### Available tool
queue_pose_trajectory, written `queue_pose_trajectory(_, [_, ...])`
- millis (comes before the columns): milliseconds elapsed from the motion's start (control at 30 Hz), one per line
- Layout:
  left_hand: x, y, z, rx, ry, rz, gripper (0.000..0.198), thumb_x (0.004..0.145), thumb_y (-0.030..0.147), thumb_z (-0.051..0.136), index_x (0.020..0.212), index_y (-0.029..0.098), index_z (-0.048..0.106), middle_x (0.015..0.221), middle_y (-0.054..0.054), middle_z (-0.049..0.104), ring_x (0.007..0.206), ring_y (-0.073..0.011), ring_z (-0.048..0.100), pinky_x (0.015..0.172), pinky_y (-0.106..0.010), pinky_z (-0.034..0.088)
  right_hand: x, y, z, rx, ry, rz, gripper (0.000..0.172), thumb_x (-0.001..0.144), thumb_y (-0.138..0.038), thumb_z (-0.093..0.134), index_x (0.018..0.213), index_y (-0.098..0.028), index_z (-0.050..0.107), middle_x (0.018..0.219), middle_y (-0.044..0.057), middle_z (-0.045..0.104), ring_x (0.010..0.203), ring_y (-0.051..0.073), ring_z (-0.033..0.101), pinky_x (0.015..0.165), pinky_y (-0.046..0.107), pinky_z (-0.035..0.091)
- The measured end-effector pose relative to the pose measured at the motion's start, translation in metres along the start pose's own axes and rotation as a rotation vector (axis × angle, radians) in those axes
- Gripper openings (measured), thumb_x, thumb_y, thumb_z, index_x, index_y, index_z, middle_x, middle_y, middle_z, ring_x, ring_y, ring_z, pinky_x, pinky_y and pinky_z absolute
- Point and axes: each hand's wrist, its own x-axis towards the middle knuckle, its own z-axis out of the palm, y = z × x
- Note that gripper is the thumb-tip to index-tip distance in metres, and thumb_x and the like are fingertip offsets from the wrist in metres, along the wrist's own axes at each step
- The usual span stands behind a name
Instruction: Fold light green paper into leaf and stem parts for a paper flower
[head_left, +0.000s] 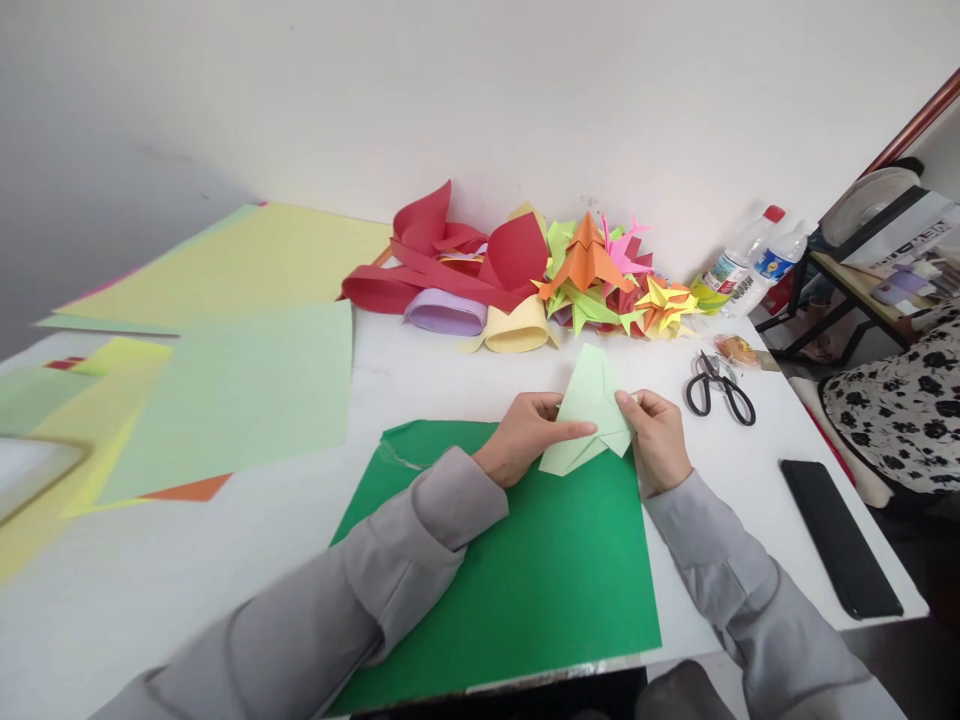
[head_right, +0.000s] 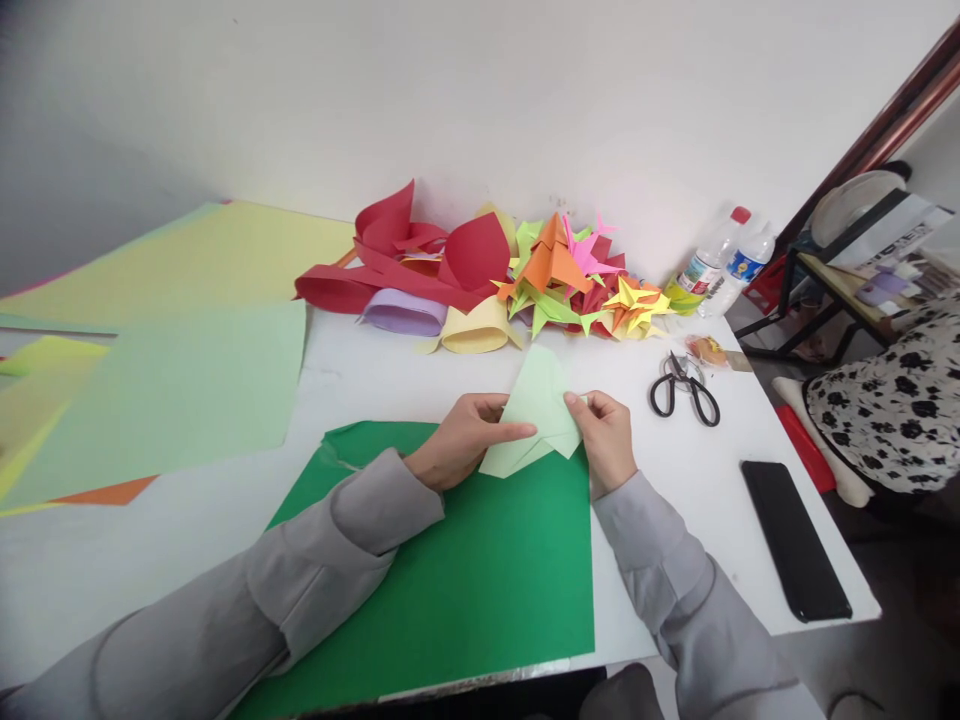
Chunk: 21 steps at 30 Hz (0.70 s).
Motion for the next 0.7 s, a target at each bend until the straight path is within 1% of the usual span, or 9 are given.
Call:
queue_pose_trajectory(133, [-0.0012, 0.0002, 0.0039, 0.108, 0.019, 0.054, 0.048, 0.046, 0.023, 0.087, 0.09, 0.012, 0.071, 0.084, -0.008, 0.074, 0.072, -0.0217, 0.067, 0.064, -0.032, 0.053, -0.0026, -0.0043, 0.0016, -0.045, 0.043, -0.075, 0.038, 0.07, -0.046, 0.072, 0.057, -0.018, 0.05, 0.053, -0.006, 0.035, 0.051, 0.009, 0.029, 0.047, 0.024, 0.025])
queue_pose_trajectory(200, [-0.0015, 0.0007, 0.0056, 0.151, 0.024, 0.069, 0.052, 0.046, 0.022, 0.086, 0.094, 0.012, 0.068, 0.08, -0.007, 0.073, 0.067, -0.0207, 0.066, 0.06, -0.031, 0.053, -0.0042, -0.0059, 0.0025, -0.05, 0.052, -0.079, 0.039, 0.07, -0.047, 0.071, 0.057, -0.019, 0.049, 0.053, -0.006, 0.034, 0.051, 0.009, 0.029, 0.047, 0.024, 0.025])
queue_pose_trajectory(267, [-0.0017, 0.0007, 0.0065, 0.167, 0.018, 0.058, 0.054, 0.048, 0.024, 0.085, 0.097, 0.012, 0.065, 0.071, -0.005, 0.071, 0.059, -0.0202, 0.065, 0.053, -0.03, 0.053, -0.0053, -0.0067, 0.0032, -0.019, 0.039, -0.051, 0.039, 0.069, -0.049, 0.072, 0.058, -0.019, 0.05, 0.052, -0.006, 0.037, 0.05, 0.009, 0.031, 0.047, 0.024, 0.027])
queue_pose_trajectory(333, [-0.0015, 0.0003, 0.0064, 0.152, 0.027, 0.048, 0.055, 0.05, 0.026, 0.085, 0.098, 0.012, 0.062, 0.067, -0.004, 0.07, 0.055, -0.0201, 0.064, 0.049, -0.03, 0.052, -0.0062, -0.0073, 0.0039, 0.03, 0.003, -0.004, 0.038, 0.067, -0.05, 0.073, 0.061, -0.019, 0.053, 0.053, -0.005, 0.044, 0.049, 0.009, 0.036, 0.047, 0.024, 0.03])
queue_pose_trajectory(433, [-0.0009, -0.0007, 0.0055, 0.105, 0.066, 0.063, 0.054, 0.049, 0.026, 0.085, 0.096, 0.013, 0.061, 0.072, -0.004, 0.07, 0.057, -0.0193, 0.064, 0.048, -0.029, 0.053, -0.0074, -0.0086, 0.005, 0.086, -0.107, 0.078, 0.037, 0.064, -0.051, 0.074, 0.068, -0.018, 0.059, 0.056, -0.004, 0.053, 0.049, 0.01, 0.042, 0.048, 0.025, 0.035])
queue_pose_trajectory(533, [0.0, -0.0014, 0.0047, 0.063, 0.102, 0.08, 0.055, 0.048, 0.026, 0.085, 0.095, 0.012, 0.06, 0.074, -0.003, 0.07, 0.057, -0.0178, 0.063, 0.047, -0.027, 0.052, -0.0087, -0.0094, 0.006, 0.036, -0.21, 0.135, 0.035, 0.062, -0.048, 0.077, 0.064, -0.017, 0.061, 0.052, -0.003, 0.054, 0.047, 0.011, 0.045, 0.046, 0.025, 0.034])
queue_pose_trajectory(567, [0.0003, -0.0016, 0.0045, 0.053, 0.11, 0.081, 0.055, 0.048, 0.025, 0.085, 0.095, 0.012, 0.06, 0.074, -0.003, 0.07, 0.057, -0.0174, 0.063, 0.046, -0.027, 0.051, -0.009, -0.0093, 0.0061, 0.006, -0.218, 0.144, 0.035, 0.062, -0.047, 0.078, 0.061, -0.017, 0.06, 0.049, -0.003, 0.054, 0.045, 0.011, 0.045, 0.045, 0.025, 0.032])
queue_pose_trajectory(700, [0.0013, -0.0024, 0.0038, 0.019, 0.107, 0.071, 0.052, 0.049, 0.023, 0.084, 0.093, 0.013, 0.058, 0.073, -0.002, 0.069, 0.055, -0.0166, 0.063, 0.045, -0.026, 0.05, -0.0096, -0.0076, 0.0055, -0.051, -0.184, 0.141, 0.037, 0.063, -0.046, 0.077, 0.055, -0.016, 0.058, 0.044, -0.003, 0.052, 0.041, 0.009, 0.043, 0.042, 0.024, 0.029])
